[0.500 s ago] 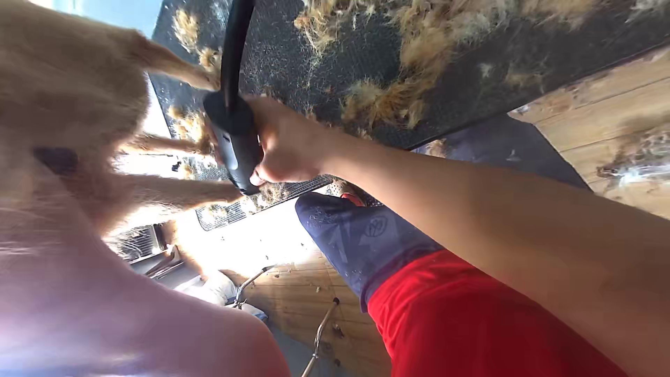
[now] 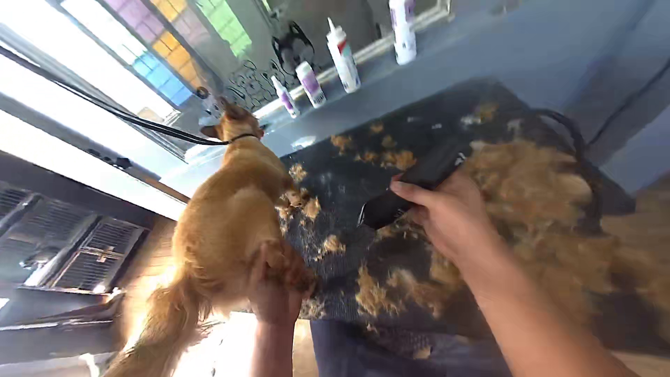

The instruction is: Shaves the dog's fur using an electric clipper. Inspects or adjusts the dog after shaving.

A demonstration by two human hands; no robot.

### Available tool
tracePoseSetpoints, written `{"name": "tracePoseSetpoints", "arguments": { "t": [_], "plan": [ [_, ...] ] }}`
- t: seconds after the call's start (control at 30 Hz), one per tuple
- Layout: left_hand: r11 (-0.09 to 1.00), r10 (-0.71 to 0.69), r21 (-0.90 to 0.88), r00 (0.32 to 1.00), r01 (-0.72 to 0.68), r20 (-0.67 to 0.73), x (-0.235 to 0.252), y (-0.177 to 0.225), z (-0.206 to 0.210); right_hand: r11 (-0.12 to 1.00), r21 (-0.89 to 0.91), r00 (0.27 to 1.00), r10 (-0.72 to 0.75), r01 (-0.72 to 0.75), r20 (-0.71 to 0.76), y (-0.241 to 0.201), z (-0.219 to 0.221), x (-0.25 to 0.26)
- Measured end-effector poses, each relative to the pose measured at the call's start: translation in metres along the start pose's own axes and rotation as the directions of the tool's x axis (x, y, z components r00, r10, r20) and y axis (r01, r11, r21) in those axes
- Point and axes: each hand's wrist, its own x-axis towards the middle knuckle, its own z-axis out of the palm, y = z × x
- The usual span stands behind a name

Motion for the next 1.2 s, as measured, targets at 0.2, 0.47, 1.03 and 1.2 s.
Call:
{"name": "tracePoseSetpoints", "arguments": {
  "t": [0.2,0.47,1.03,1.2],
  "plan": [
    [0.965,0.001,0.263,0.999,0.008,-0.032,-0.018,-0.047,-0.042,0.998,0.059,0.974,-0.029,0.016,0.225,-0.057,-0.002,0.018],
    [0.891,0.352,0.388,0.897,-0.234,-0.267,-0.003,-0.056,0.013,0.99,0.013,0.95,-0.138,0.14,0.282,-0.076,0.042,0.044],
    [0.979,0.203,0.061,0.97,-0.197,-0.133,-0.018,-0.032,-0.039,0.957,0.162,0.829,-0.288,0.239,0.479,-0.012,0.183,0.076],
    [0.986,0.168,0.033,0.979,-0.166,-0.112,-0.018,-0.033,-0.046,1.0,-0.005,0.805,0.009,-0.008,0.593,-0.005,0.188,0.067]
  ]
}}
